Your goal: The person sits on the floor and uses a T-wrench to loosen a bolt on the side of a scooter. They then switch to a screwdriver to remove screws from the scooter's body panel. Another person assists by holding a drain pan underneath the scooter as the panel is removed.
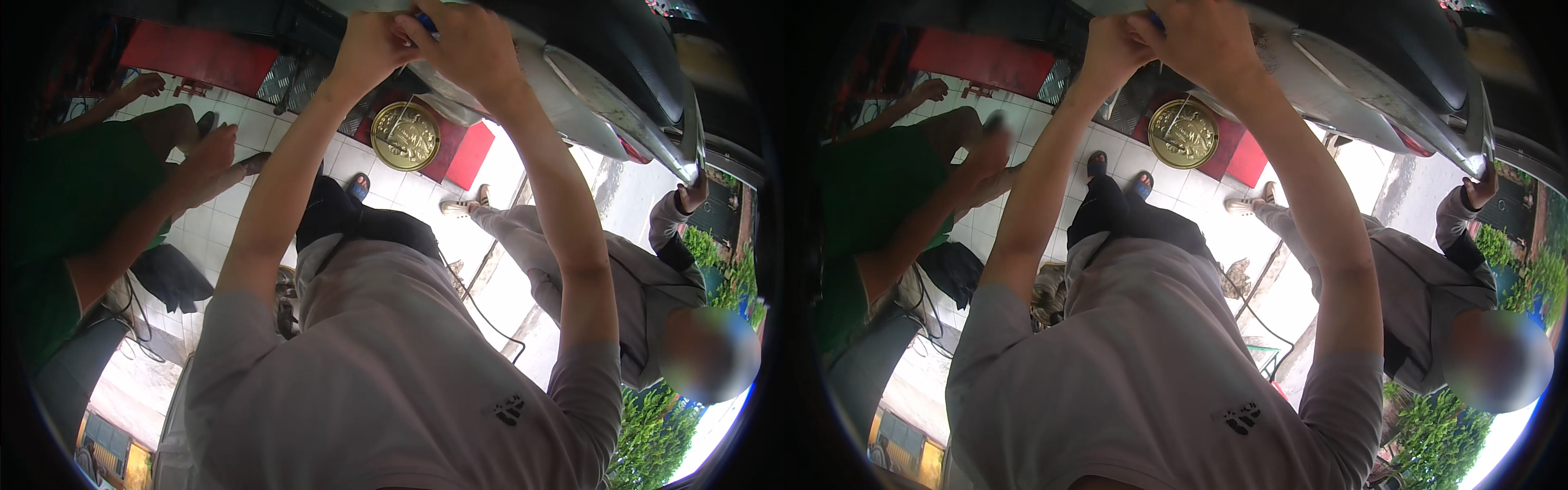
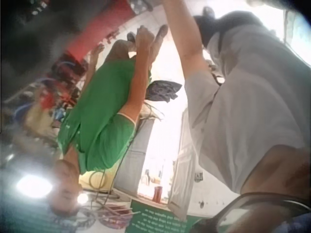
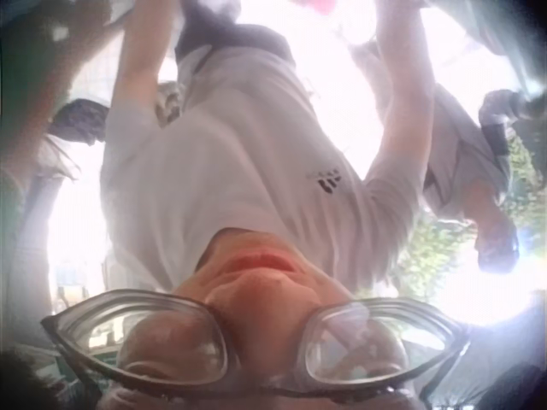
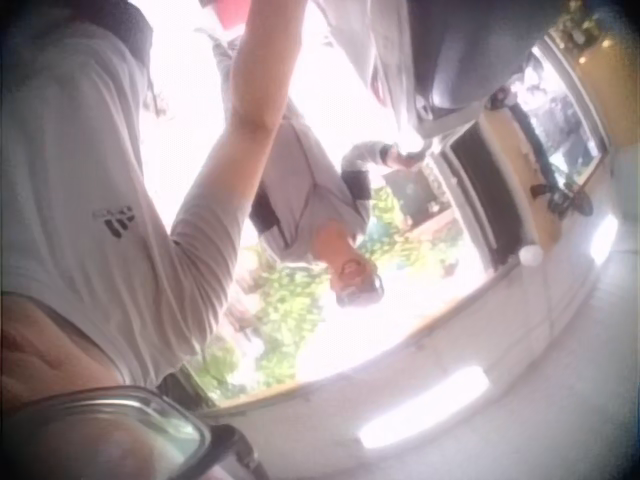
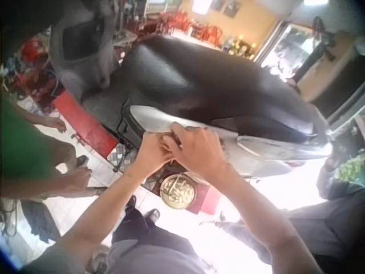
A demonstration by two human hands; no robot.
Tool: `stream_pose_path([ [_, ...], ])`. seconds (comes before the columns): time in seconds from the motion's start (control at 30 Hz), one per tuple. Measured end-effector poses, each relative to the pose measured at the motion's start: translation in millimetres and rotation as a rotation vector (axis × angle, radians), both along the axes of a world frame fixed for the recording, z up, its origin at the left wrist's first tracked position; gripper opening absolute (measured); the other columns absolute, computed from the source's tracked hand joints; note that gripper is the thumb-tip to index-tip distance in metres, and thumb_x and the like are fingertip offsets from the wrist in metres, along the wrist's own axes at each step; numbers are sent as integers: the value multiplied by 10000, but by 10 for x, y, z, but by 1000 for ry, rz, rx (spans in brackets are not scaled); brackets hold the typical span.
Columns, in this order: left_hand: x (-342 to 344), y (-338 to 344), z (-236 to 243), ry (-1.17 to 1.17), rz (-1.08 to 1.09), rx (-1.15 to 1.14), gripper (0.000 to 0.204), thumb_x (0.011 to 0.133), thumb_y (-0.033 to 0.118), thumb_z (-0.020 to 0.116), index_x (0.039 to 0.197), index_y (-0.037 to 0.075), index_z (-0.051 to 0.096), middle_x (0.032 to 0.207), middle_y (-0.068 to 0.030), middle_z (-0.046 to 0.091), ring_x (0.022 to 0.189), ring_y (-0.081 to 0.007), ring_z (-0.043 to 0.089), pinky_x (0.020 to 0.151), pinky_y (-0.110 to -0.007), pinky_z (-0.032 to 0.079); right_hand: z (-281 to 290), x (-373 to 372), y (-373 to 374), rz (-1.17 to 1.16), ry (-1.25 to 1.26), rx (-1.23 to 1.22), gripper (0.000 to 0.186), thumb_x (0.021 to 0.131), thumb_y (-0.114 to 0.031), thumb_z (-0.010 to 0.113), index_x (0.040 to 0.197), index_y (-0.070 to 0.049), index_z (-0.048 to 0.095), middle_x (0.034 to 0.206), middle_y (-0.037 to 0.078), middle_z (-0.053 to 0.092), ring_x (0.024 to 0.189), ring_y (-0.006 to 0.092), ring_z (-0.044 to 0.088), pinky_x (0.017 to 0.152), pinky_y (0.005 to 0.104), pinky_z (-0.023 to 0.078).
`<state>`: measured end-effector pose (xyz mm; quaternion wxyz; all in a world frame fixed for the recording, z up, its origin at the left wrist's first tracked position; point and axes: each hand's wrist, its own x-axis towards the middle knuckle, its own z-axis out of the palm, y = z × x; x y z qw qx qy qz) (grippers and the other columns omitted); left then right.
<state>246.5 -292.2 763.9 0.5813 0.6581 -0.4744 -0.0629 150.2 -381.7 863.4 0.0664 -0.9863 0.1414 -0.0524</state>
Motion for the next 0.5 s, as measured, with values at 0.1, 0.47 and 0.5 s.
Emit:
stream_pose_path([
  [0.1, 141, -49, -238, -48, -191, 7, 253, 776, 49, 741, 1004, -26, 658, 946, -133, 703, 846, -176, 704, 718, -276, 551, -40, -49, -16, 95, -200, -4, 253, 852, -275, 612, 977, -65, 548, 791, 210, 632, 712, 433, 635, 632, 512, 516],
  [0.47, 52, -115, -224, 168, -192, -217, 250, 693, 71, 776, 922, 14, 695, 823, -115, 717, 788, -234, 717, 697, -286, 551, -114, -34, -91, 116, -307, 7, 341, 876, -367, 611, 1006, -56, 560, 689, 213, 641, 670, 452, 638, 621, 530, 518],
  [0.5, 46, -109, -222, 267, -263, -262, 258, 681, 80, 785, 912, 12, 693, 812, -113, 714, 772, -234, 716, 684, -289, 548, -121, -35, -73, 126, -315, 11, 345, 873, -367, 613, 1005, -53, 562, 684, 215, 639, 669, 453, 638, 619, 530, 517],
])
